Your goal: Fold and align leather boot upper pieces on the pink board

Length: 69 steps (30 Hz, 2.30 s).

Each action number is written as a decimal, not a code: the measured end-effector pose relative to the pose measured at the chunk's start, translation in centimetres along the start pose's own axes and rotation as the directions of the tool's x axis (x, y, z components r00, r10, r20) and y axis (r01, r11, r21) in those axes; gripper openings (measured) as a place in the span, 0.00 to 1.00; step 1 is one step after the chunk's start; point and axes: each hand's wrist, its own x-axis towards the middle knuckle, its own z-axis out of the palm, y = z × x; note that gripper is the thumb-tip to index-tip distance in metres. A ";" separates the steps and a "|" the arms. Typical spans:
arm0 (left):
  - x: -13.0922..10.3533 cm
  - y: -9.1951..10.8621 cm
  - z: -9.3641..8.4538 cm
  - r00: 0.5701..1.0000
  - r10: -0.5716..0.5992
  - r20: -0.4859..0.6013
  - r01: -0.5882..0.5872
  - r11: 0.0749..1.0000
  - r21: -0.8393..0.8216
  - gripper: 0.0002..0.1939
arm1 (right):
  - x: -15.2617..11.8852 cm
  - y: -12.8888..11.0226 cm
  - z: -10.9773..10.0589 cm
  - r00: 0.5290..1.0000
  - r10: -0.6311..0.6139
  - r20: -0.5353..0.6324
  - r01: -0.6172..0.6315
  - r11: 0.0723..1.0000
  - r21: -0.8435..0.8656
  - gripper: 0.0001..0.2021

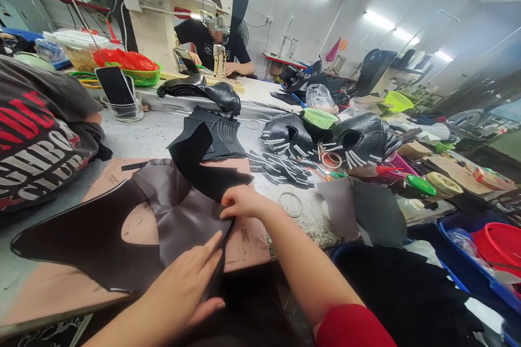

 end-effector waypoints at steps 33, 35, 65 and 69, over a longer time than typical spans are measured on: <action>1.6 -3.6 1.3 0.989 -0.036 -0.144 0.062 0.982 0.177 0.24 | -5.7 -1.5 9.0 0.808 -0.310 -0.501 0.140 0.927 -0.347 0.18; 1.3 -3.5 1.8 0.981 -0.101 -0.167 0.143 0.955 0.260 0.29 | -5.7 -1.8 9.0 0.832 -0.286 -0.476 0.113 0.927 -0.359 0.17; 1.3 -2.4 2.1 0.971 0.084 -0.225 -0.024 0.966 0.256 0.20 | -2.7 -3.9 4.2 0.923 0.221 -0.316 -0.274 0.953 -0.132 0.06; 1.2 -2.4 2.4 0.976 0.051 -0.210 0.000 0.972 0.235 0.21 | -3.8 -5.2 3.8 0.959 0.171 -0.225 -0.216 0.957 -0.193 0.04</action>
